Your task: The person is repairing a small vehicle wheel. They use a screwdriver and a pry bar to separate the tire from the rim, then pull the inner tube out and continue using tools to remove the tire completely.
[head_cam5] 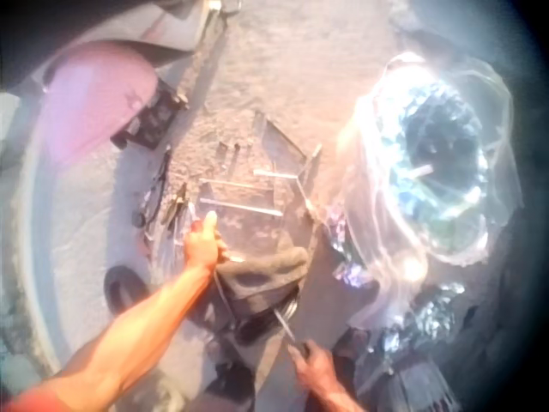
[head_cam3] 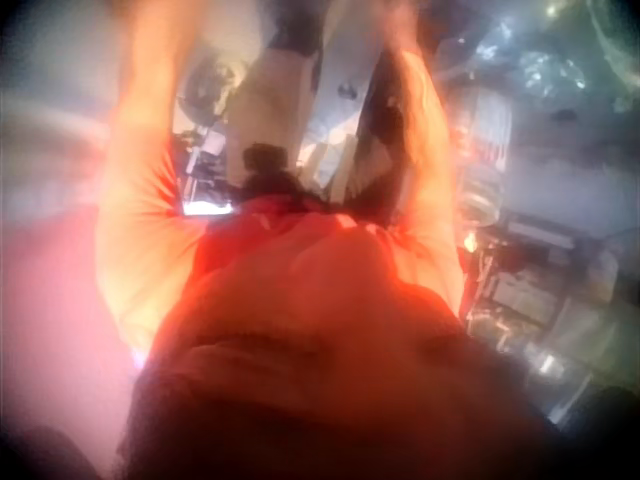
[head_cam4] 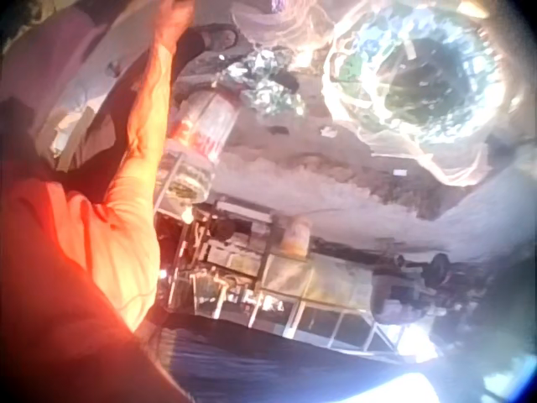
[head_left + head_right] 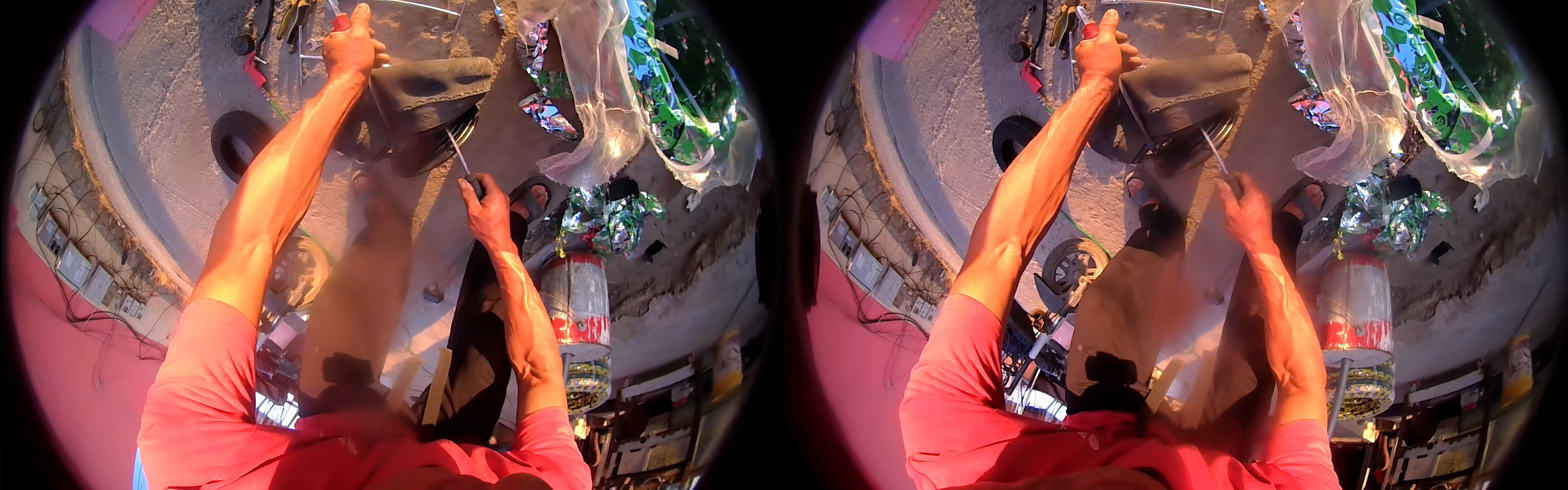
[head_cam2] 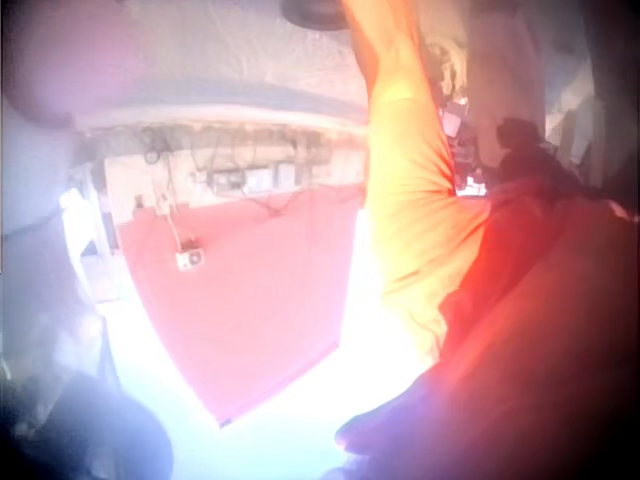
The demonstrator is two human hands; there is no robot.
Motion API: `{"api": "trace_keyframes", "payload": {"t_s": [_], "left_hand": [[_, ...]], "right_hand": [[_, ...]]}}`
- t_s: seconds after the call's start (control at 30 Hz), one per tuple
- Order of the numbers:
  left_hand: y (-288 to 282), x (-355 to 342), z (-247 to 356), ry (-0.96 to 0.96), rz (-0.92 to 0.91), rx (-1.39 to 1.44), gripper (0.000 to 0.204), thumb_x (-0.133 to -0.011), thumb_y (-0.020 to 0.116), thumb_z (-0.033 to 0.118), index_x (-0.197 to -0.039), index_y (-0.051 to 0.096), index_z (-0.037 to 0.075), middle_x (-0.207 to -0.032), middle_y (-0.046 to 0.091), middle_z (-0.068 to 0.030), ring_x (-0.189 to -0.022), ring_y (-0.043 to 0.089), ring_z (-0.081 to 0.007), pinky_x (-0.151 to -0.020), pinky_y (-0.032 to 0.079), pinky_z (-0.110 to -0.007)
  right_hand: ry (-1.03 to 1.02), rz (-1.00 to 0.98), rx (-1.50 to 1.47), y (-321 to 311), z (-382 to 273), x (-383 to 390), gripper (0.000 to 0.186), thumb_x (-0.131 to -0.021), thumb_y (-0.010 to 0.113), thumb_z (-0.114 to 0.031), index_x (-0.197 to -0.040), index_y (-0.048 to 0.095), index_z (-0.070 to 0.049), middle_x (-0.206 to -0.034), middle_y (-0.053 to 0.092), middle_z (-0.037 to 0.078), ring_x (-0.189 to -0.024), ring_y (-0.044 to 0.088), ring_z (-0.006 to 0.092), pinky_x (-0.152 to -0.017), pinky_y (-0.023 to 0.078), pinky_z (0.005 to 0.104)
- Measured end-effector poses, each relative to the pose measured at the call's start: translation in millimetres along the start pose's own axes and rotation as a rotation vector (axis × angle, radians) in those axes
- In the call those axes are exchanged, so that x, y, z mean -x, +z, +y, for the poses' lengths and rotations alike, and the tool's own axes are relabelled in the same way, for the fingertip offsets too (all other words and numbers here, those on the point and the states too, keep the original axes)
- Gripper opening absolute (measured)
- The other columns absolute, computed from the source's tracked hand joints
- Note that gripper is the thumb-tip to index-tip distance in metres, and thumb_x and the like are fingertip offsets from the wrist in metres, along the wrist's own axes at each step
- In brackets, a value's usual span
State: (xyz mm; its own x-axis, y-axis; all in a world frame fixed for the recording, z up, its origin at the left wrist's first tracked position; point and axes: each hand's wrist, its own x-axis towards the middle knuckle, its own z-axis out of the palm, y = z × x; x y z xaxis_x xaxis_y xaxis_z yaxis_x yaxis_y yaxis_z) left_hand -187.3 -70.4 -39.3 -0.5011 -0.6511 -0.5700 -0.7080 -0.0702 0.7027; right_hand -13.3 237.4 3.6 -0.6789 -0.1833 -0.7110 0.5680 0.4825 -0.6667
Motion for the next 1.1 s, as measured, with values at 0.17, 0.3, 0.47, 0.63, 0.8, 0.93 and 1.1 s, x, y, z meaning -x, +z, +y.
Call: {"api": "trace_keyframes", "payload": {"t_s": [0.17,0.3,0.47,0.63,0.8,0.93,1.1], "left_hand": [[8,1,21,0.053,-0.005,0.036,0.044,-0.101,0.064,0.046,-0.079,0.055,0.009,-0.054,0.056,-0.0063,-0.041,0.057,-0.0207,-0.037,0.045,-0.035],[14,10,38,0.071,-0.048,-0.015,0.046,-0.102,0.060,0.048,-0.082,0.059,0.007,-0.054,0.058,-0.0079,-0.041,0.058,-0.0207,-0.038,0.044,-0.034],[16,7,34,0.017,-0.035,0.015,0.048,-0.102,0.060,0.050,-0.085,0.060,0.006,-0.053,0.057,-0.0074,-0.041,0.059,-0.0206,-0.037,0.043,-0.034],[17,10,30,-0.025,-0.070,0.062,0.046,-0.102,0.061,0.050,-0.086,0.062,0.006,-0.053,0.057,-0.0062,-0.040,0.056,-0.0190,-0.037,0.042,-0.033],[14,31,32,0.001,-0.063,0.137,0.047,-0.101,0.065,0.049,-0.080,0.063,0.006,-0.052,0.055,-0.0040,-0.039,0.054,-0.0181,-0.038,0.042,-0.033],[13,42,18,0.007,-0.013,0.051,0.051,-0.100,0.066,0.049,-0.070,0.061,0.007,-0.051,0.058,-0.0058,-0.042,0.058,-0.0175,-0.041,0.045,-0.035],[-1,39,11,-0.022,-0.033,0.075,0.051,-0.100,0.065,0.049,-0.070,0.062,0.008,-0.052,0.059,-0.0054,-0.043,0.058,-0.0168,-0.043,0.046,-0.035]], "right_hand": [[0.394,-0.185,-0.273,-11,-34,44,0.029,-0.106,0.058,-0.032,-0.115,0.061,-0.004,-0.081,0.062,0.004,-0.055,0.054,0.0097,-0.050,0.042,0.0261],[0.536,-0.409,-0.513,29,-63,83,0.027,-0.107,0.056,-0.029,-0.105,0.062,-0.003,-0.079,0.060,0.002,-0.055,0.054,0.0098,-0.050,0.042,0.0262],[0.469,-0.397,-0.327,53,-62,71,0.033,-0.106,0.057,-0.035,-0.100,0.063,-0.003,-0.078,0.062,0.004,-0.055,0.053,0.0093,-0.051,0.042,0.0278],[0.569,-0.409,-0.534,61,-83,66,0.033,-0.108,0.053,-0.035,-0.106,0.061,-0.003,-0.081,0.060,0.002,-0.058,0.053,0.0111,-0.051,0.042,0.0277],[0.841,-0.286,-0.949,87,-118,83,0.038,-0.109,0.053,-0.039,-0.119,0.060,-0.003,-0.092,0.061,0.003,-0.066,0.055,0.0146,-0.055,0.045,0.0284],[1.000,-0.132,-1.194,109,-156,80,0.030,-0.112,0.046,-0.034,-0.114,0.051,-0.005,-0.087,0.055,0.004,-0.063,0.052,0.0139,-0.054,0.044,0.0283],[0.968,-0.249,-0.960,96,-144,76,0.036,-0.109,0.053,-0.038,-0.117,0.059,-0.004,-0.094,0.060,0.003,-0.070,0.055,0.0128,-0.057,0.047,0.0287]]}}
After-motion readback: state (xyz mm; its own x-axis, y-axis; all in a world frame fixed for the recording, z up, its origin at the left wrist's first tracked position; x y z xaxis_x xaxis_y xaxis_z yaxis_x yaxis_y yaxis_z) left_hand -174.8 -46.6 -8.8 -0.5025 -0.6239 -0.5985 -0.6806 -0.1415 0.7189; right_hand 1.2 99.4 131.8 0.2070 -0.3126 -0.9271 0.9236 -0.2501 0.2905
